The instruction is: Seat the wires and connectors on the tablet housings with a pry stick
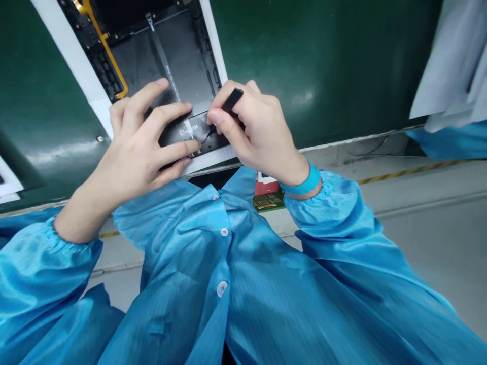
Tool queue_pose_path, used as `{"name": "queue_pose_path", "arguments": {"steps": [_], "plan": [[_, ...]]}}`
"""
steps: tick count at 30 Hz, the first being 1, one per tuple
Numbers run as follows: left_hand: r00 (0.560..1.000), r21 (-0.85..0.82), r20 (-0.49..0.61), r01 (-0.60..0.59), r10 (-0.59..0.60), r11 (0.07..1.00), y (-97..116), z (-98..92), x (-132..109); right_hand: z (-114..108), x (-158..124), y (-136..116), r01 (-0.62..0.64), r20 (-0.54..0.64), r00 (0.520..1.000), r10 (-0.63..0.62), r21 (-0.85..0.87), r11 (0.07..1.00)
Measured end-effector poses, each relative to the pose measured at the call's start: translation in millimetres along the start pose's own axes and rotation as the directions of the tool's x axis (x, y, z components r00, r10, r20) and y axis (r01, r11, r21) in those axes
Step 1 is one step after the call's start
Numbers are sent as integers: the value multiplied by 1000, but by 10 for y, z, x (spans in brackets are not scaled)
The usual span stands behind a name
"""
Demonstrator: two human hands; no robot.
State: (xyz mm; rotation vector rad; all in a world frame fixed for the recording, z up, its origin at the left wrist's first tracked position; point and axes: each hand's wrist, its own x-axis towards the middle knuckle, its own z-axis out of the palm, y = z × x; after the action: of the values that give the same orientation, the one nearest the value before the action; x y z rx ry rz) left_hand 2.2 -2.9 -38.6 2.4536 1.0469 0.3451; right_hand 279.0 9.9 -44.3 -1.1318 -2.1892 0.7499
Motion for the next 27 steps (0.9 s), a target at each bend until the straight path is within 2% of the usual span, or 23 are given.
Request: {"name": "queue_pose_path", "arguments": {"steps": [7, 13, 21, 27], "plan": [[983, -199, 122, 157, -135, 967, 95, -50, 85, 19, -19, -33, 12, 2, 1000, -12, -41, 999], [946, -416, 125, 323, -298, 850, 131, -74, 122, -25, 3, -16, -75, -53, 996, 77, 32, 997], [960, -381, 130, 281, -250, 881, 163, -112, 168, -9, -57, -14, -233, -148, 956, 252, 132, 963], [987, -218, 104, 145, -125, 965, 170, -44, 102, -32, -105, -21, -239, -169, 950, 261, 142, 961]]}}
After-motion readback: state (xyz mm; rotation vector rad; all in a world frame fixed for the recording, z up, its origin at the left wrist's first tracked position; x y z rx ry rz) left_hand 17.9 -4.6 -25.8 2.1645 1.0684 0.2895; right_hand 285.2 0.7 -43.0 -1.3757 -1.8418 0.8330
